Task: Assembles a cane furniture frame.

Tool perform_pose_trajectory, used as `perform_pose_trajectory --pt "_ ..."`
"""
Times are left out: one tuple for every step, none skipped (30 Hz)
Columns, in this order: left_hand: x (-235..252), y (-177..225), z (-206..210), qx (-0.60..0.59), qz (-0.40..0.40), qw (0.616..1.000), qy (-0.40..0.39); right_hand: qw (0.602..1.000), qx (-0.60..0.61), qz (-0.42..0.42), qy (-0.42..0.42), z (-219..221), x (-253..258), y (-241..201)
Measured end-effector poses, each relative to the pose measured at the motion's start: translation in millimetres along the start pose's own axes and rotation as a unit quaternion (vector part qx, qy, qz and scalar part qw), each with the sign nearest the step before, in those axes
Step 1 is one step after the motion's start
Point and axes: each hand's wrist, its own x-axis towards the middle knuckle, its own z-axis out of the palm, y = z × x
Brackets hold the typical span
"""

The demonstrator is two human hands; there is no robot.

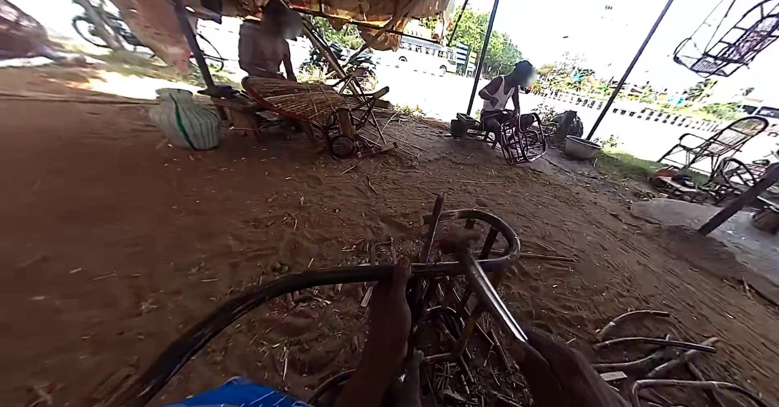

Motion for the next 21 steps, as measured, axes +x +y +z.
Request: perform_pose_trajectory --pt "-2 -1 -3 0.002 -0.004 1.0 0.0 0.996 0.022 0.072 -0.045 -4 3 3" --pt "-3 -1 -4 0.002 -0.005 1.0 0.001 0.992 0.067 0.092 -0.05 -9 2 -3" --pt "0 1 -4 0.004 -0.001 1.0 0.005 0.991 0.122 0.048 -0.019 -14 -1 -15" --pt "1 1 -5 0.007 -0.005 1.0 0.006 0.984 0.173 -0.032 0.024 -14 -9 -26" --pt "0 -1 -5 0.01 -0.008 1.0 0.006 0.97 0.201 -0.113 0.072 -10 -13 -30" --pt "-1 -1 -4 0.01 -0.009 1.0 0.006 0.962 0.189 -0.165 0.112 -1 -13 -26" --pt "-3 -1 -4 0.009 -0.014 1.0 0.007 0.966 0.148 -0.166 0.129 10 -12 -12" --pt "-4 0 -3 0.009 -0.014 1.0 0.004 0.986 0.086 -0.107 0.094 16 -11 4" --pt "-4 2 -2 0.005 -0.011 1.0 0.003 0.998 0.055 0.0 0.018 13 -5 12" --pt "-8 1 -4 0.009 -0.016 1.0 0.007 0.995 0.056 0.075 -0.035 11 -1 14" --pt "-9 3 -4 0.008 -0.02 1.0 0.011 0.992 0.081 0.09 -0.043 7 -1 8" --pt "-6 6 -3 0.006 -0.018 1.0 0.013 0.992 0.12 0.042 -0.005 3 -4 -3" --pt "-7 4 -4 0.01 -0.022 1.0 0.012 0.985 0.16 -0.038 0.053 3 -11 -12" --pt "-8 2 -4 0.01 -0.026 1.0 0.012 0.969 0.185 -0.118 0.115 8 -15 -16" --pt "-8 2 -3 0.01 -0.025 1.0 0.011 0.954 0.184 -0.172 0.161 17 -13 -11" --pt "-9 1 -3 0.011 -0.024 1.0 0.009 0.957 0.162 -0.173 0.169 26 -11 3" --pt "-9 2 -3 0.014 -0.024 1.0 0.007 0.98 0.112 -0.112 0.121 29 -10 20" --pt "-8 3 -3 0.016 -0.021 1.0 0.008 0.996 0.085 -0.003 0.036 25 -3 27" --pt "-10 1 -6 0.023 -0.023 0.999 0.009 0.993 0.086 0.077 -0.022 22 -1 29" --pt "-9 3 -8 0.027 -0.023 0.999 0.009 0.989 0.107 0.094 -0.028 17 -2 24" --pt "-3 6 -7 0.026 -0.013 1.0 0.009 0.991 0.128 0.041 0.016 13 -3 15"
